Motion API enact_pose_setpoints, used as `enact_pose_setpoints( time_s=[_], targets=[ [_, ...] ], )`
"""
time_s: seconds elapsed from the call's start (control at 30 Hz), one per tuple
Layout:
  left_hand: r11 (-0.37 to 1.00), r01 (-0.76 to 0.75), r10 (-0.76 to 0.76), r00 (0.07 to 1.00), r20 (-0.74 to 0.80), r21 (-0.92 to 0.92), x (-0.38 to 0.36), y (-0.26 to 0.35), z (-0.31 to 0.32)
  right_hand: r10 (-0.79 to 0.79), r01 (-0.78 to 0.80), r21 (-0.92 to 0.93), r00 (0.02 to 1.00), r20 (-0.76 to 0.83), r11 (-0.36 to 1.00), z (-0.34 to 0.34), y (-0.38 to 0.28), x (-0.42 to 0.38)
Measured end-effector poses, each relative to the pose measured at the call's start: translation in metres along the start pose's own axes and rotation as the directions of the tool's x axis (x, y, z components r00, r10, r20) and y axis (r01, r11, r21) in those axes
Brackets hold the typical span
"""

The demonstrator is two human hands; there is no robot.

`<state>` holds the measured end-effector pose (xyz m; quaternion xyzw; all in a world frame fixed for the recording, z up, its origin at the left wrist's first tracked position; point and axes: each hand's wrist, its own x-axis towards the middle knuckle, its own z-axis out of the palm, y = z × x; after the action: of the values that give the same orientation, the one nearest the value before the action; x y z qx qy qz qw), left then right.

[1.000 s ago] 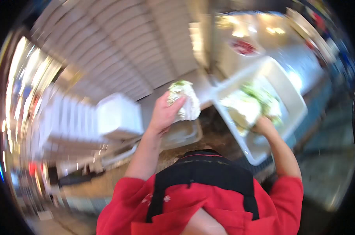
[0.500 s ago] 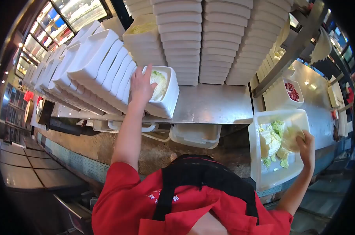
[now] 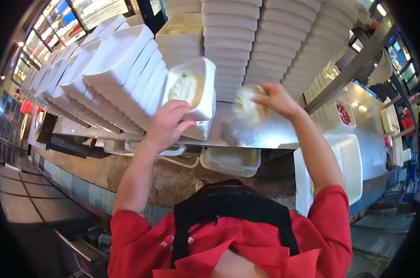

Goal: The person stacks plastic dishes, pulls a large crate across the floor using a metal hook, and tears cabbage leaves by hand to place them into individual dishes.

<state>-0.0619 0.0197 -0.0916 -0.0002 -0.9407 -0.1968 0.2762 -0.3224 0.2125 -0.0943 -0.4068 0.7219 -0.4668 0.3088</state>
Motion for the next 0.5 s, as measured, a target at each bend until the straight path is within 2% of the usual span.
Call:
enact_pose_setpoints(
  time_s=[0.07,0.13,0.2,0.27,0.3,0.33,0.37,0.4,0.43,0.47,0.5],
  targets=[
    [0.985,0.071,-0.092,0.987,-0.130,-0.156,0.003,0.020,-0.028,-0.031,0.026,0.048,0.992,0.124,0.999,0.025,-0.010,0.039],
    [0.994,-0.106,0.098,0.972,-0.214,-0.026,0.011,0.034,-0.061,-0.099,0.055,0.200,0.971,0.219,0.978,0.060,-0.026,0.067],
    [0.994,-0.110,0.111,0.969,-0.222,0.021,0.011,0.046,-0.085,-0.131,0.122,0.049,0.942,0.309,0.991,0.092,-0.022,0.103],
    [0.991,-0.112,0.125,0.965,-0.232,0.072,0.007,0.050,-0.101,-0.066,0.135,-0.179,0.937,0.343,0.975,0.121,-0.019,0.124],
    [0.993,-0.112,0.120,0.968,-0.220,0.047,0.003,0.050,-0.107,-0.067,0.134,-0.174,0.936,0.344,0.976,0.131,-0.011,0.132],
    [0.994,-0.110,0.113,0.971,-0.210,0.023,0.000,0.050,-0.112,-0.130,0.260,-0.389,0.935,0.329,0.884,0.140,-0.006,0.138],
    [0.992,-0.119,0.124,0.964,-0.234,0.034,-0.002,0.052,-0.114,-0.193,0.360,-0.581,0.924,0.330,0.730,0.147,-0.001,0.143],
    [0.993,-0.116,0.120,0.964,-0.237,0.033,-0.005,0.053,-0.117,-0.191,0.362,-0.581,0.923,0.334,0.729,0.153,0.006,0.142],
    [0.992,-0.113,0.124,0.964,-0.235,0.057,-0.009,0.054,-0.120,-0.343,0.398,-0.716,0.910,0.232,0.573,0.160,0.004,0.128],
    [0.989,-0.127,0.143,0.961,-0.237,0.081,-0.011,0.054,-0.124,-0.505,0.374,-0.839,0.851,0.142,0.395,0.164,0.000,0.113],
    [0.992,-0.118,0.124,0.961,-0.246,0.039,-0.013,0.054,-0.126,-0.543,0.378,-0.871,0.824,0.161,0.315,0.168,-0.001,0.101]
  ],
)
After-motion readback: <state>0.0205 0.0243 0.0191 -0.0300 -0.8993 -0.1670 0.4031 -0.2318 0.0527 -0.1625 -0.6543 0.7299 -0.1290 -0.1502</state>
